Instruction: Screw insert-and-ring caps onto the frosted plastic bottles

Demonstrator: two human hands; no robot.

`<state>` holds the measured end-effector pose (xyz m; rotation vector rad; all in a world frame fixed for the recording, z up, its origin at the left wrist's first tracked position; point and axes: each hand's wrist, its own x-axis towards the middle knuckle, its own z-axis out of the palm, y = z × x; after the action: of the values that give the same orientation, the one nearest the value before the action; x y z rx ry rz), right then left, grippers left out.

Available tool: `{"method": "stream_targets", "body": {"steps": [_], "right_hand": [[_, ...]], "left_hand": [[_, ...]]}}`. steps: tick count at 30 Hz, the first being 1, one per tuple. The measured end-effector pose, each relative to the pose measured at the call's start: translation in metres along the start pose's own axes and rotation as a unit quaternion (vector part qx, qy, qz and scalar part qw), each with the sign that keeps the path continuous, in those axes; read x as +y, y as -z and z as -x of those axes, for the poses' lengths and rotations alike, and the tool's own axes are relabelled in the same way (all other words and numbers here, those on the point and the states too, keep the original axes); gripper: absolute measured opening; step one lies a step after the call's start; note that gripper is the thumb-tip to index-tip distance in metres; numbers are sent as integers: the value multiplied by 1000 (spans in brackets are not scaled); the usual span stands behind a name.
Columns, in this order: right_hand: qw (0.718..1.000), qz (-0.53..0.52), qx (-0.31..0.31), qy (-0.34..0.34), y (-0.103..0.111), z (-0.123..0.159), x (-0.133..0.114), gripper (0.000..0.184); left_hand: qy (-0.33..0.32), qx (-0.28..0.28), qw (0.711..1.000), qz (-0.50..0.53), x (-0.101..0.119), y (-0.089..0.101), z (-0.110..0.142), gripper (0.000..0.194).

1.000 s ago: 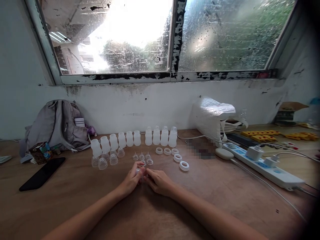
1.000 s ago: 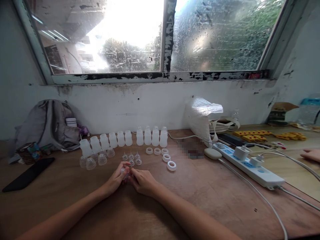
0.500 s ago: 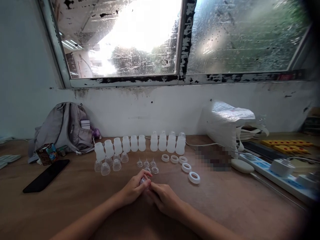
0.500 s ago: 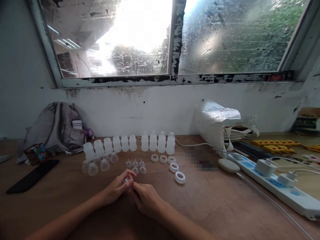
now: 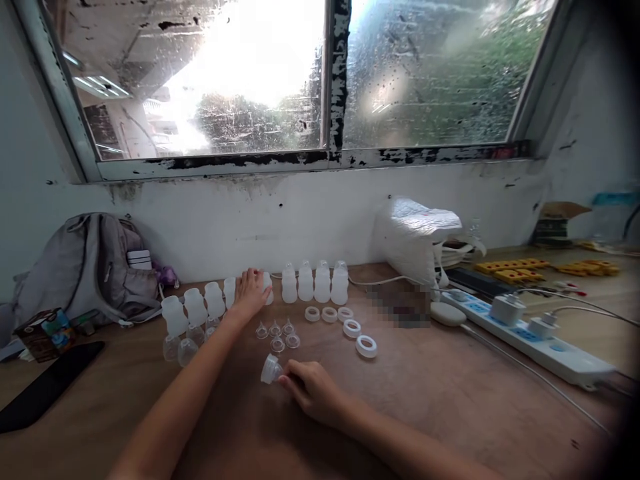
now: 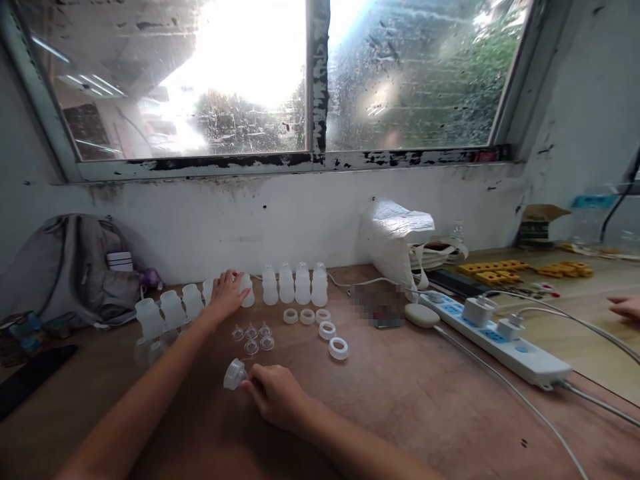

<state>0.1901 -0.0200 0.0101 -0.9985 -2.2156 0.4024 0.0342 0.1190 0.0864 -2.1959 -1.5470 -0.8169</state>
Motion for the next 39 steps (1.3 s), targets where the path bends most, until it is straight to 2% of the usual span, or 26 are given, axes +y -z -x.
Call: {"method": "stream_targets", "body": {"steps": [4,6,8,10,13,15,17,20,24,28,31,33,35,39], "right_hand": [[999,33,-12,10,1,2,-3,19],[999,32,-11,13,2,3,-4,18],[1000,24,-8,13,3,3,-5,17],[1000,13,-3,11,4,2,-4,17],[1000,-9,15,3,7,0,-3,15],[999,-32,40,-7,10,-3,-2,15],[996,-58,64,-25,16,-6,-1,18],[989,-84,99,-64,24,-10,2,25],[981,-98,135,-100,28,-14,11,25],[983,-90,130,-93,26,-17,20,22],[985,-77,129,-83,30,-19,25,23],[985,-68,136,-83,37,-20,29,23],[983,-58,150,-87,46,-21,32,23],[978,-31,183,-96,65,-21,33,26]], "left_hand": [[16,15,1000,-10,-2,-28,-8,27],[27,30,999,-5,-1,-32,-3,21],[24,46,999,8,1,-29,0,16],[7,58,998,27,3,-18,1,14],[-44,91,989,110,8,11,5,14],[-72,118,973,186,11,32,14,15],[-84,120,961,233,12,47,30,14],[-93,77,955,272,10,52,63,14],[-74,-8,935,347,11,36,105,16],[-9,-84,874,478,26,17,123,35],[26,-127,817,561,37,7,122,50],[37,-152,791,591,40,3,120,50],[27,-174,785,593,40,3,119,51],[-33,-240,813,530,39,12,119,58]]}}
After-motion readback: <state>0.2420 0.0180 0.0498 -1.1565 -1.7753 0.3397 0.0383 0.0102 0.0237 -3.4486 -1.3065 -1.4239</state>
